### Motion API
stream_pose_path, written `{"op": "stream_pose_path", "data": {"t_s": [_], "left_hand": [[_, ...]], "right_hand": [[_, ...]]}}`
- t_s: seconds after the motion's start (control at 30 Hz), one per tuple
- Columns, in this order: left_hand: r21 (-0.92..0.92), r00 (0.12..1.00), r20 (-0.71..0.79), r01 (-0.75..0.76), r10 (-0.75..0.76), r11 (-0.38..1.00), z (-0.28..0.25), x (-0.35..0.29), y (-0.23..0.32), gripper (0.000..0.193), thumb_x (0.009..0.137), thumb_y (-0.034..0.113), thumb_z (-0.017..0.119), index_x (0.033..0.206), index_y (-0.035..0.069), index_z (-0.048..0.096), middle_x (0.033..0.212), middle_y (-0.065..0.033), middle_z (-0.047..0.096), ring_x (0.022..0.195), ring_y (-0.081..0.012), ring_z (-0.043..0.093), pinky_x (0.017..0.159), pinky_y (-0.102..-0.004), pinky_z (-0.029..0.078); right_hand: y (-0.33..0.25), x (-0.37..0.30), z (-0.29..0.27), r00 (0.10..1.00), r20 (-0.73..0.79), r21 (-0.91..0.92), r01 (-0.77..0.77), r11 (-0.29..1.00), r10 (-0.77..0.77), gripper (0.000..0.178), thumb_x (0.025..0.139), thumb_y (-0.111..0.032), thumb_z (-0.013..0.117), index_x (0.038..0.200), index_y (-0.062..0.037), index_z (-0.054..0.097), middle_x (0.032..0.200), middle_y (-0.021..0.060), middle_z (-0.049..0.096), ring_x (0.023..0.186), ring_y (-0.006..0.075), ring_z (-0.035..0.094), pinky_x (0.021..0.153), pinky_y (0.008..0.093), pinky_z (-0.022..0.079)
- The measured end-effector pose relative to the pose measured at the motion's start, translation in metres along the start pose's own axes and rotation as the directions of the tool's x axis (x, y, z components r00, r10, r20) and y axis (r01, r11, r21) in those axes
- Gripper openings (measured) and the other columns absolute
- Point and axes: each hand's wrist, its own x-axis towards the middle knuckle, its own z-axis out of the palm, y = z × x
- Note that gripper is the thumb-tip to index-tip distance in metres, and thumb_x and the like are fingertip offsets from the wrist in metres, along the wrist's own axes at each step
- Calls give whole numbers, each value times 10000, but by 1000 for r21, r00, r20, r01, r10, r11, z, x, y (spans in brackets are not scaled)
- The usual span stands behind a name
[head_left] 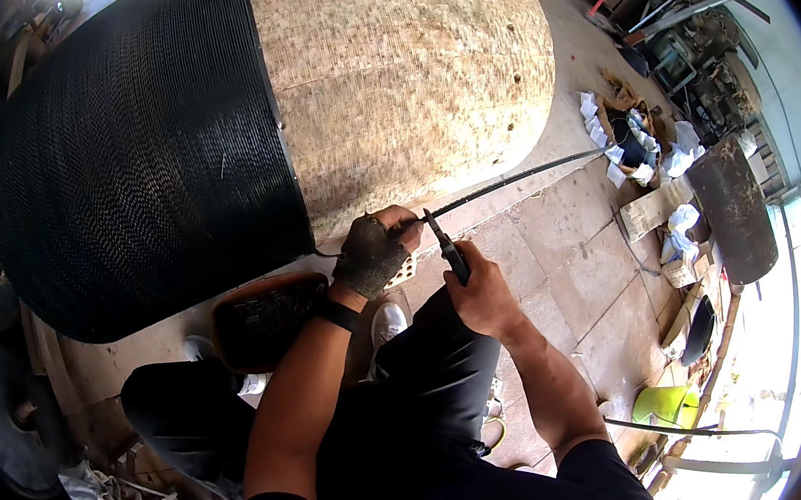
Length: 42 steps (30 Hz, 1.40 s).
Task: The person uses a pair of pliers to cut a long metal rod into smaller pieces, then applies a hammer to the edge of a black mesh wrap on a large cylindrical wooden drum.
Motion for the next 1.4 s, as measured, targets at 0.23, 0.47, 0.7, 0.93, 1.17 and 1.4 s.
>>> {"op": "stream_pose_path", "data": {"t_s": [0.23, 0.47, 0.7, 0.93, 1.17, 1.4], "left_hand": [[-71, 999, -5, -50, 50, 996, 2, -2, -8, 214, 920, 163, 727, 999, -36, 735, 785, -51, 690, 718, -101, 610, 665, -276, 498], [0, 995, 94, -18, 18, 1000, -5, 1, -9, 238, 966, 115, 678, 1117, -58, 741, 991, -56, 755, 810, -77, 646, 733, -249, 534], [-41, 994, 90, -54, 58, 998, 2, -4, 1, 208, 952, 112, 671, 1040, -69, 722, 825, -46, 652, 733, -85, 584, 675, -260, 481], [4, 974, 67, -218, 217, 976, 13, -4, -4, 168, 921, 91, 665, 959, -71, 688, 759, -58, 589, 702, -138, 584, 679, -287, 477], [-100, 994, 72, -72, 80, 992, 1, -1, -15, 154, 941, 83, 659, 993, -53, 708, 810, -49, 652, 748, -108, 611, 714, -270, 499], [223, 973, 142, -211, 182, 952, 4, -4, -16, 288, 965, 193, 661, 1136, -30, 724, 1043, -109, 731, 975, -163, 660, 886, -315, 514]], "right_hand": [[4, -6, 3, 999, 27, 87, -39, 995, 36, 203, 925, -52, 593, 1121, -4, 568, 724, 131, 547, 642, 194, 531, 637, 379, 463], [7, -10, 5, 994, 97, 157, -56, 986, 41, 223, 913, -38, 582, 1134, -13, 572, 749, 137, 580, 681, 263, 568, 664, 382, 477], [17, -15, 10, 1000, 20, 151, -13, 988, 10, 405, 911, -5, 551, 1316, -7, 554, 953, 117, 645, 901, 208, 631, 851, 342, 503], [25, -19, -4, 996, 93, 128, 5, 992, -17, 588, 852, 29, 563, 1435, 34, 494, 1260, 298, 627, 1209, 455, 600, 1025, 437, 486], [27, -18, -4, 999, 26, 69, 30, 997, -32, 604, 872, 12, 586, 1469, -14, 494, 1284, 267, 641, 1254, 373, 614, 1062, 389, 461], [-3, -15, -27, 990, 141, 81, -38, 996, 27, 543, 836, 29, 558, 1378, 52, 527, 1204, 291, 658, 1163, 367, 647, 1013, 414, 488]]}}
